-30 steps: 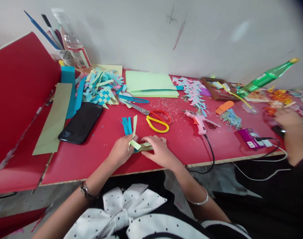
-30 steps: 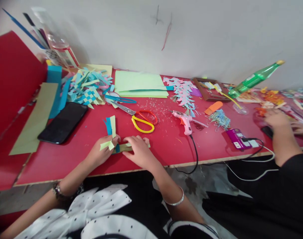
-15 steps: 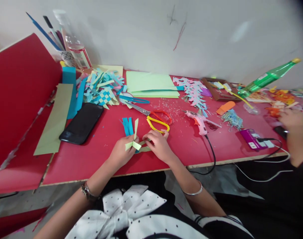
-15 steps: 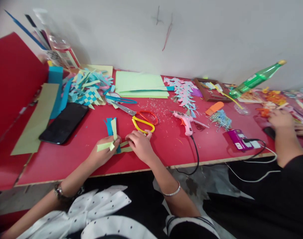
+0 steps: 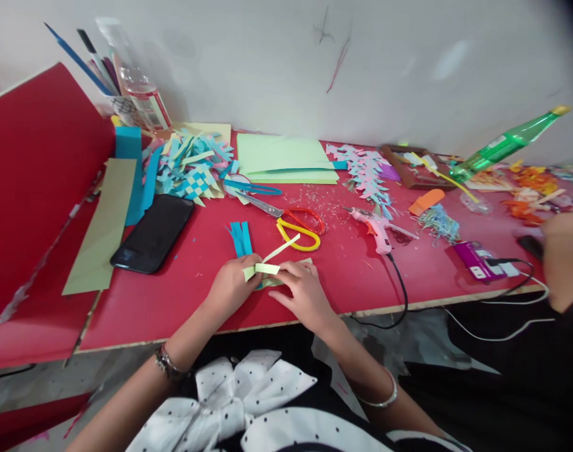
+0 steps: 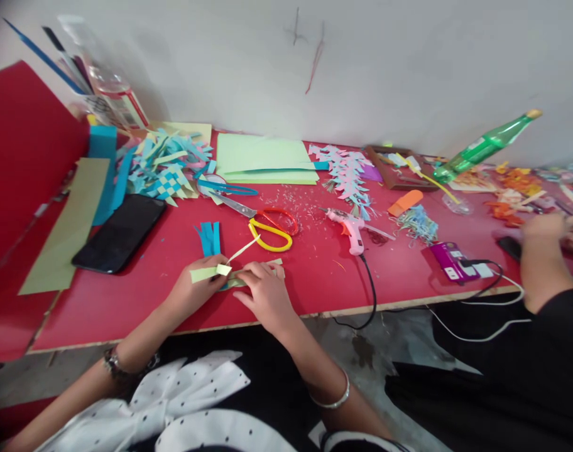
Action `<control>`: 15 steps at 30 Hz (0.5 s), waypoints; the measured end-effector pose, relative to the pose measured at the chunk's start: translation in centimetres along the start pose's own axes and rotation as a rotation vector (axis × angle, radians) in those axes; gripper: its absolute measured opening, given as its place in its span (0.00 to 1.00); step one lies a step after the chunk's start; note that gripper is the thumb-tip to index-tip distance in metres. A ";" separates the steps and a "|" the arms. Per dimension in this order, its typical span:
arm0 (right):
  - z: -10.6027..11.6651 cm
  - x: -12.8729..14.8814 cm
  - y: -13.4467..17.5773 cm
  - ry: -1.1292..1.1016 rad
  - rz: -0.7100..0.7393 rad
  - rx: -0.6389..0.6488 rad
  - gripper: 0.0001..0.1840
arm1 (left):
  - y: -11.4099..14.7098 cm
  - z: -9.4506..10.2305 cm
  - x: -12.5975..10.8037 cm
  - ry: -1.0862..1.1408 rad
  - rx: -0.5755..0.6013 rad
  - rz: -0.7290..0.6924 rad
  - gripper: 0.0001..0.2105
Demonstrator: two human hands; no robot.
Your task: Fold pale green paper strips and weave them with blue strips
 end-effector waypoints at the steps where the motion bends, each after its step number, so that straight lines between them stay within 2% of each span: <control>1: 0.0 0.0 -0.1 -0.008 -0.011 -0.004 0.11 | 0.0 0.0 0.0 0.000 -0.001 0.000 0.03; 6: -0.1 0.1 -0.5 -0.057 -0.067 -0.036 0.06 | 0.2 0.1 -0.1 -0.003 -0.013 0.014 0.03; 9: -0.2 0.3 -0.6 -0.006 -0.063 -0.033 0.03 | 0.2 0.1 -0.2 -0.011 -0.014 0.015 0.03; 15: 0.1 0.5 -0.4 0.243 0.060 -0.066 0.10 | 0.1 0.0 -0.2 -0.030 -0.022 -0.004 0.04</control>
Point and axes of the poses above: each hand's wrist, its own y-axis away from the middle knuckle, its own z-axis out of the back of the hand, x = y × z, the point moved 5 cm from there along -y, towards the middle knuckle, and after that the axes turned 9 degrees about z, right-handed, at the moved point
